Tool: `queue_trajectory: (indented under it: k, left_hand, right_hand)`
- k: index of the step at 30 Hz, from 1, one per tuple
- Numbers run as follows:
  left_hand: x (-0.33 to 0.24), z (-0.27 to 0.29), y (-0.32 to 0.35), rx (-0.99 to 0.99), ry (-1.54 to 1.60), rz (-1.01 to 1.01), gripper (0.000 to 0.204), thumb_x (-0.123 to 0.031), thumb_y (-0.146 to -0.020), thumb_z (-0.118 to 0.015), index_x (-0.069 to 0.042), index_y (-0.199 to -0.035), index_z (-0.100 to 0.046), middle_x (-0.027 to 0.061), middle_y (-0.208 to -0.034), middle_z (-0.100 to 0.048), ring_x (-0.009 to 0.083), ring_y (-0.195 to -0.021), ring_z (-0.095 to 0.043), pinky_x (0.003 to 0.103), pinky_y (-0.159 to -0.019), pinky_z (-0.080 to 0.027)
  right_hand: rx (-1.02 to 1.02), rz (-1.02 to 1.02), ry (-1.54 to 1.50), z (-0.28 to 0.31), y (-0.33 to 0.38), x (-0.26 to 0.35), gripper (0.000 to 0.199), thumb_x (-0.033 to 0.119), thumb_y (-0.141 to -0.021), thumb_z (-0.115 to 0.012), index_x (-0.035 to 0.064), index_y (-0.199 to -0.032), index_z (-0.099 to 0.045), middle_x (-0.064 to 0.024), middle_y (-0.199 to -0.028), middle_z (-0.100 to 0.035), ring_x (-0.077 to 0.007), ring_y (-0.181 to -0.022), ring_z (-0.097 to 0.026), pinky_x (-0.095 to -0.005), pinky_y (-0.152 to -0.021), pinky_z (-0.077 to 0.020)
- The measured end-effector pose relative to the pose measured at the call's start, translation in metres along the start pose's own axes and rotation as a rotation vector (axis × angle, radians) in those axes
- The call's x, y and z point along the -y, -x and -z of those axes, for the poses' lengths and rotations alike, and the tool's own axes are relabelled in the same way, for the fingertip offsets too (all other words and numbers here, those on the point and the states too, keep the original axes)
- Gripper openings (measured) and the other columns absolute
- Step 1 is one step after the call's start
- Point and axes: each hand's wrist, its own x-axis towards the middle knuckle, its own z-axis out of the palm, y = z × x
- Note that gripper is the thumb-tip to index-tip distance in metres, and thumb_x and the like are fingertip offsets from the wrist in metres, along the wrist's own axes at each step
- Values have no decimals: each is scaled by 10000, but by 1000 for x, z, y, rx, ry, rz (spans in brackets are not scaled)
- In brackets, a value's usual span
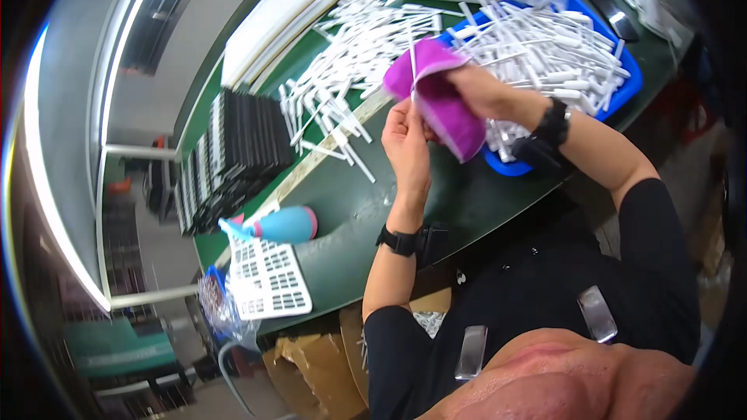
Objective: The person sprays a cloth with a bottle, then picks up white plastic sticks one at a time from the table, wipes them with the cloth, and places them into a blue tray.
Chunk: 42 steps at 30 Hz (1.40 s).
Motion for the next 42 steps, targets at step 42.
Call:
queue_trajectory:
  k: [42]
  left_hand:
    - [-87,-42,-66,-159,105,-302,231,-247,-931,-475,-41,-833,-512,-58,-506,-354,19,-428,-330,168,-376,-229]
  right_hand:
    - [527,-217,-377,9,13,24,239,313,-898,-507,91,-894,-595,23,-722,-579,-57,-539,-492,-190,-465,-380]
